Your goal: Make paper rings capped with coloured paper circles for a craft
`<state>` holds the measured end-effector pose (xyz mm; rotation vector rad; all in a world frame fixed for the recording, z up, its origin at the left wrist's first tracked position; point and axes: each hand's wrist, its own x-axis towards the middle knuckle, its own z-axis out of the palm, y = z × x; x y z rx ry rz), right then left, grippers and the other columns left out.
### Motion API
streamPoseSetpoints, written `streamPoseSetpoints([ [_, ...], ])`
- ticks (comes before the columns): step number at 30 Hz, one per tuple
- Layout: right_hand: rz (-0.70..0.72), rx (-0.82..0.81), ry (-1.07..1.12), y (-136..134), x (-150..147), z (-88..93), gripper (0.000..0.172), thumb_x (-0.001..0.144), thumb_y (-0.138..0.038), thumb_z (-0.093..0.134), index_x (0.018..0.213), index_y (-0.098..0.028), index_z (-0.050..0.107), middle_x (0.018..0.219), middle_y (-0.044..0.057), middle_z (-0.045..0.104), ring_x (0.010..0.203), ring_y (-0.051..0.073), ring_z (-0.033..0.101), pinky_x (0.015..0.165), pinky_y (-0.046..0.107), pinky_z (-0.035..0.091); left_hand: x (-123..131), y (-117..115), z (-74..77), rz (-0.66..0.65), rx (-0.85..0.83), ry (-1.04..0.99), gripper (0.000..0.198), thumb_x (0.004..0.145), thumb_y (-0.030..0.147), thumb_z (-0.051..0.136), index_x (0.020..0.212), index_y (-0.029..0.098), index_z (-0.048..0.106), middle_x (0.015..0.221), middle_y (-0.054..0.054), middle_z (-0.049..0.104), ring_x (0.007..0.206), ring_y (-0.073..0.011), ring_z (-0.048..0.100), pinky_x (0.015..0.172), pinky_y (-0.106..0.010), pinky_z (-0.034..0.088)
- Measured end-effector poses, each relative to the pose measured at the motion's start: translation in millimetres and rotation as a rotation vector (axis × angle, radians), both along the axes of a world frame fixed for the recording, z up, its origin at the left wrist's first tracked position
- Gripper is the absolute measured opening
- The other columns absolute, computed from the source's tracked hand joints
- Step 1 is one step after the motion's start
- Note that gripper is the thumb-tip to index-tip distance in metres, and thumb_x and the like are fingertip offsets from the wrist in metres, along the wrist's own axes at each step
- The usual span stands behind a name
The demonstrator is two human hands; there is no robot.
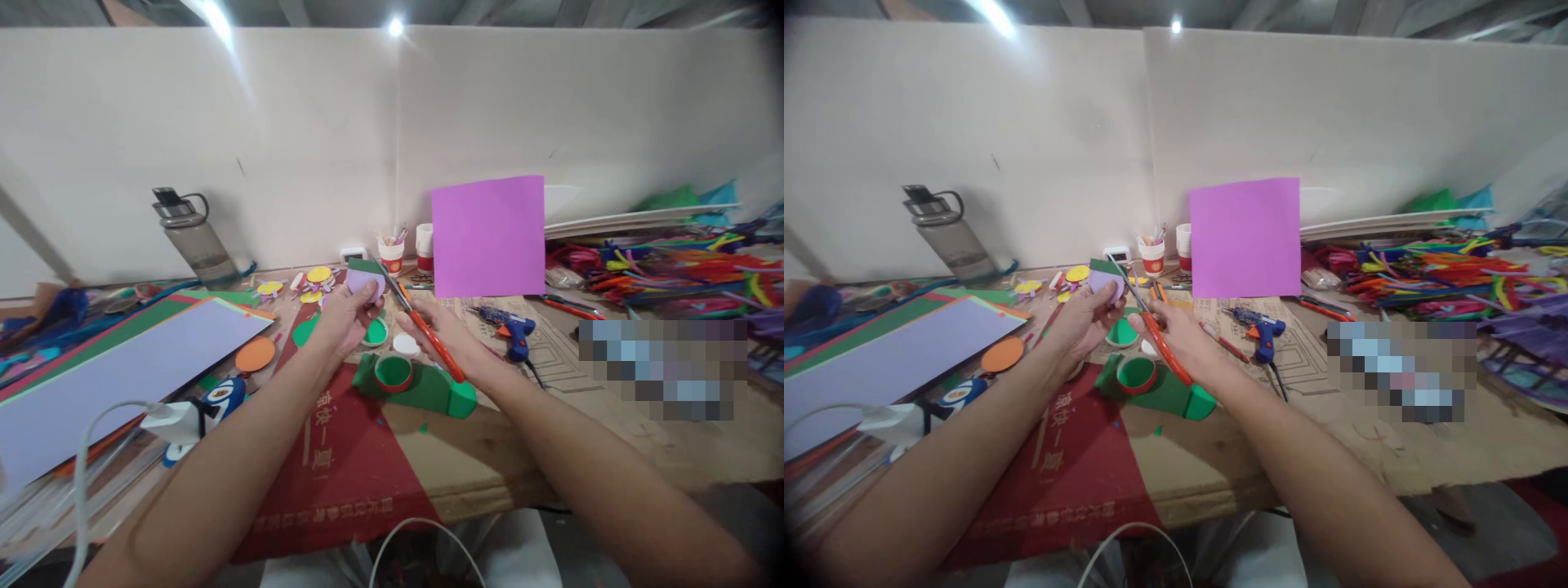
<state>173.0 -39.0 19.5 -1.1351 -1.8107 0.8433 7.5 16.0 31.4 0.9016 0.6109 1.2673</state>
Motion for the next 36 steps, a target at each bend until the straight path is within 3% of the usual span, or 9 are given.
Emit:
streamPoseSetpoints([
  [5,-0.018,0.044,-0.056,-1.3,1.0,3.9,0.036,0.087,-0.055,0.052,0.077,-0.021,0.048,0.065,-0.003,0.048,0.06,0.012,0.046,0.052,0.023,0.036,-2.2,-1.1,1.1,-0.02,0.005,0.014,0.034,0.058,0.021,0.086,0.079,0.011,0.062,0.067,0.001,0.062,0.054,-0.005,0.053,0.048,-0.014,0.04],
  [12,-0.023,0.119,-0.093,3.7,3.8,-2.6,0.031,0.091,-0.052,0.049,0.09,-0.021,0.055,0.075,0.0,0.057,0.07,0.015,0.052,0.066,0.028,0.042,0.9,-1.4,-2.6,-0.053,0.027,0.032,0.038,0.054,0.023,0.089,0.079,0.012,0.062,0.067,0.001,0.063,0.052,-0.0052,0.052,0.049,-0.015,0.042],
  [22,0.025,0.028,0.03,-0.2,2.2,2.0,0.032,0.088,-0.052,0.054,0.093,-0.02,0.057,0.075,-0.001,0.057,0.065,0.012,0.052,0.058,0.024,0.042,-2.8,-2.0,1.8,-0.067,0.019,0.077,0.032,0.058,0.022,0.086,0.075,0.01,0.062,0.066,0.0,0.062,0.052,-0.0049,0.052,0.048,-0.015,0.04],
  [36,0.003,0.023,-0.037,-0.8,2.9,4.1,0.035,0.087,-0.054,0.053,0.078,-0.02,0.05,0.069,-0.002,0.051,0.064,0.013,0.048,0.056,0.024,0.038,-4.9,-3.2,6.8,-0.079,-0.009,0.08,0.026,0.06,0.015,0.082,0.077,0.01,0.063,0.067,0.0,0.064,0.05,-0.0041,0.052,0.048,-0.014,0.044],
])
